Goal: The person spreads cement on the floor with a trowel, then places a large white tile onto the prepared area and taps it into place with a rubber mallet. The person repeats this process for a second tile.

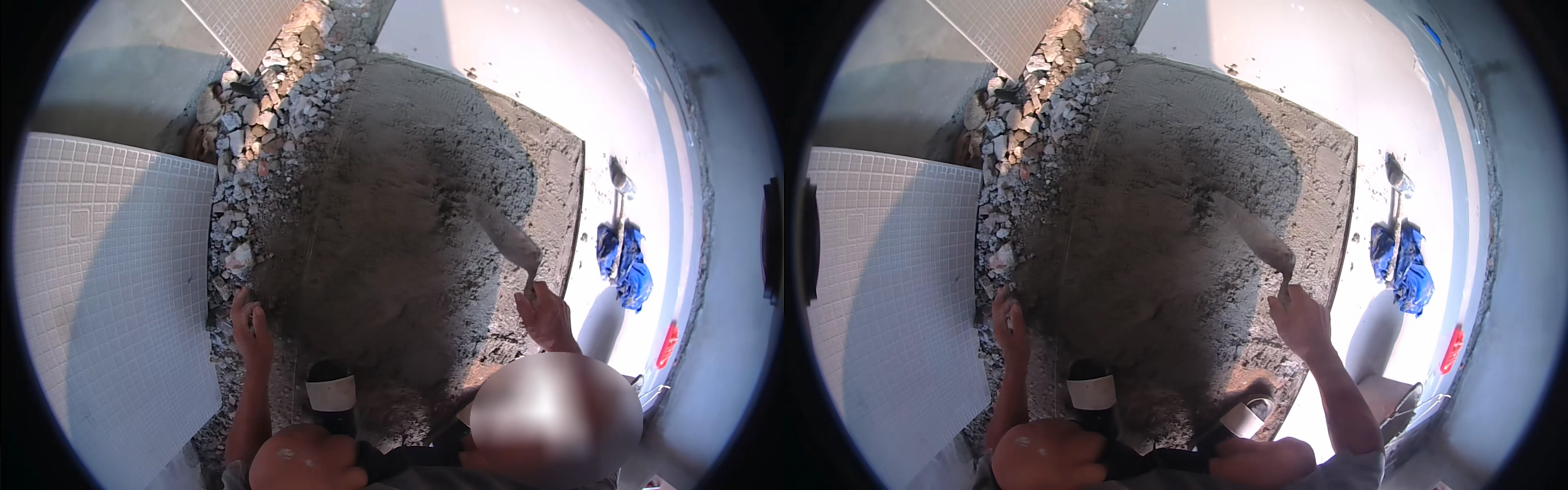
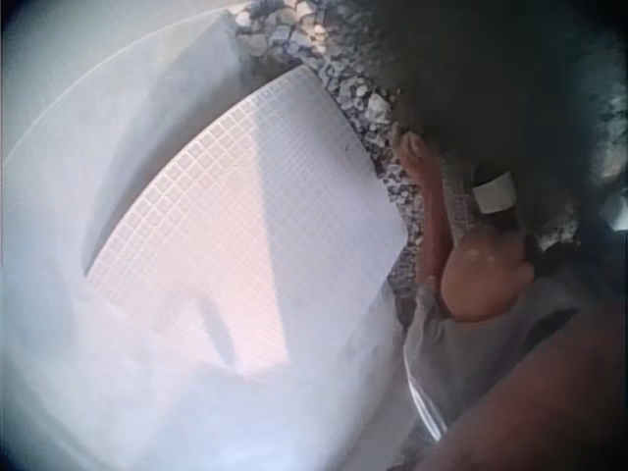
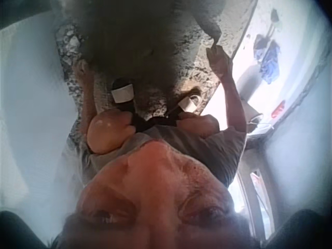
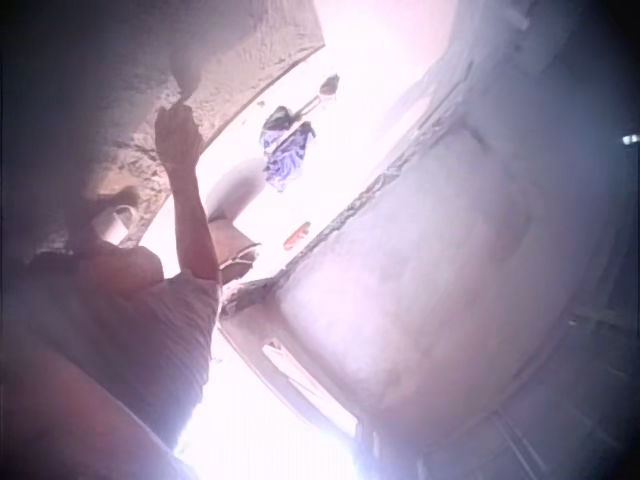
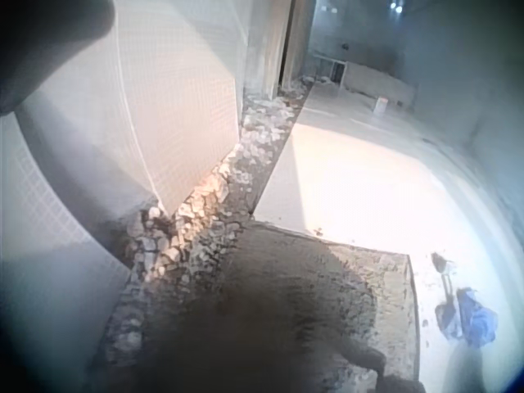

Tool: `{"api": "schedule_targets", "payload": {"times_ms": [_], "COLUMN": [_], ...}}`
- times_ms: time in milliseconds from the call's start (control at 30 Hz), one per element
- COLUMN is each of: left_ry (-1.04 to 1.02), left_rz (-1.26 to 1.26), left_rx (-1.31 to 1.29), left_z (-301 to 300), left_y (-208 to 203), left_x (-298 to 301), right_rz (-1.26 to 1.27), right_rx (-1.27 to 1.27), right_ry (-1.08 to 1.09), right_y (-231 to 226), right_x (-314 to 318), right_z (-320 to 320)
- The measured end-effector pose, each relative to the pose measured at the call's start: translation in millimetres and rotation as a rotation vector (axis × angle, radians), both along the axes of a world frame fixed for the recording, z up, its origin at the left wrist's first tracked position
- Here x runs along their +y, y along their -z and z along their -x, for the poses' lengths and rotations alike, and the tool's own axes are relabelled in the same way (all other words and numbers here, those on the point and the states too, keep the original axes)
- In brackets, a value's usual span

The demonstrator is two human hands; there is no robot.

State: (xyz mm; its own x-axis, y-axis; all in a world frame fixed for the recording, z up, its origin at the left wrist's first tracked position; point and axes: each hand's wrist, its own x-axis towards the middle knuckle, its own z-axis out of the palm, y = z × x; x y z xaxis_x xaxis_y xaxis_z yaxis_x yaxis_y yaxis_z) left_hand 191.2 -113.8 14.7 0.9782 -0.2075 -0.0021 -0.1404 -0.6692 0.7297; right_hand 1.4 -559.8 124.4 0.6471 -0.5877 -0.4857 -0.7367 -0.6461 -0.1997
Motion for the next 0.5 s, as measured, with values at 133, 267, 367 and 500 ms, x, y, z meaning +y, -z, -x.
{"api": "schedule_targets", "payload": {"times_ms": [133,267,367,500], "left_ry": [-0.095,0.004,-0.090,0.031], "left_rz": [0.101,0.034,0.156,0.095], "left_rx": [0.031,-0.154,0.012,-0.159], "left_z": [13,19,16,6], "left_y": [5,11,2,-15], "left_x": [5,2,-3,-20], "right_rz": [-0.013,-0.251,-0.238,-0.243], "right_rx": [-0.334,-0.428,-0.532,-0.400], "right_ry": [-0.001,0.223,0.109,0.181], "right_y": [-25,-47,-55,-49], "right_x": [9,13,13,20], "right_z": [-31,-21,9,60]}}
